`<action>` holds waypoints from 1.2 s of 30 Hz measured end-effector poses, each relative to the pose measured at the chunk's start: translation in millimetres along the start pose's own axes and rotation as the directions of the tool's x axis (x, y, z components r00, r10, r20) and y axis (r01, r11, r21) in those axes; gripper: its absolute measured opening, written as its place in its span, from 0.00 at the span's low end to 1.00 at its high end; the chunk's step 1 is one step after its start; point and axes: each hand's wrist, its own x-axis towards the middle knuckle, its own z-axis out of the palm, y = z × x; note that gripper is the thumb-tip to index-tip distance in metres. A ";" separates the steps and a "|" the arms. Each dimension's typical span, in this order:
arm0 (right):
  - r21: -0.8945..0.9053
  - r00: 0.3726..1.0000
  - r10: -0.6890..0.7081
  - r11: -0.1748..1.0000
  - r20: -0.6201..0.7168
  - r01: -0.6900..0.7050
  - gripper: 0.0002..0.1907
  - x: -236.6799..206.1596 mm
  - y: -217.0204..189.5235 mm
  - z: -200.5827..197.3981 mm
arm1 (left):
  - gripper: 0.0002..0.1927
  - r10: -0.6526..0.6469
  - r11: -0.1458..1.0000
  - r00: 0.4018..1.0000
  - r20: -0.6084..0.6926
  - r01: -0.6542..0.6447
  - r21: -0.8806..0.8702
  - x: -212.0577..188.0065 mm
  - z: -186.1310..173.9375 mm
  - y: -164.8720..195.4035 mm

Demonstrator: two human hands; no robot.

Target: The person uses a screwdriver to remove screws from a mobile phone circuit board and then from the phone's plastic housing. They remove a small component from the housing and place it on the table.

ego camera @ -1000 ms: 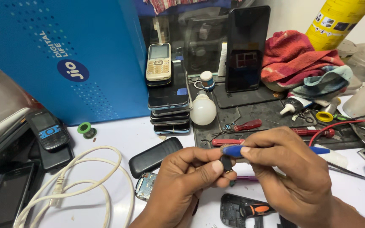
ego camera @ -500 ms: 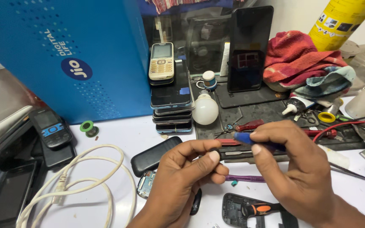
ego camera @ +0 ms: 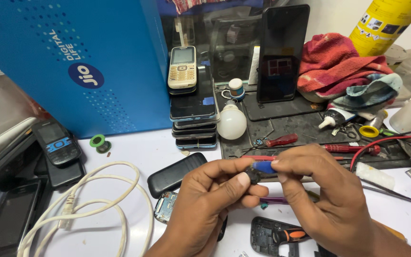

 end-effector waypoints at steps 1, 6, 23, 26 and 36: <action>0.010 1.000 0.005 1.000 0.003 -0.005 0.11 -0.5 -0.1 0.0 | 0.15 0.003 1.000 1.000 -0.024 -0.003 -0.018 0.6 0.0 -1.2; 0.041 1.000 0.013 0.999 -0.003 -0.013 0.11 -3.0 -3.3 2.0 | 0.13 0.037 0.999 0.999 -0.032 -0.038 -0.038 3.3 -2.6 -6.5; 0.094 0.995 -0.076 0.992 -0.062 0.081 0.12 -4.1 -11.0 6.8 | 0.12 0.054 0.998 0.999 -0.006 -0.054 -0.017 2.3 -1.0 -11.5; 0.036 0.997 -0.050 0.998 -0.060 0.052 0.13 -3.3 -11.3 5.1 | 0.11 0.060 0.998 0.997 0.043 -0.061 0.024 1.5 0.3 -10.4; 0.103 0.997 -0.037 0.994 -0.066 0.044 0.11 -4.3 -14.0 7.2 | 0.14 0.130 0.991 0.989 -0.071 -0.131 -0.013 3.5 -2.1 -8.9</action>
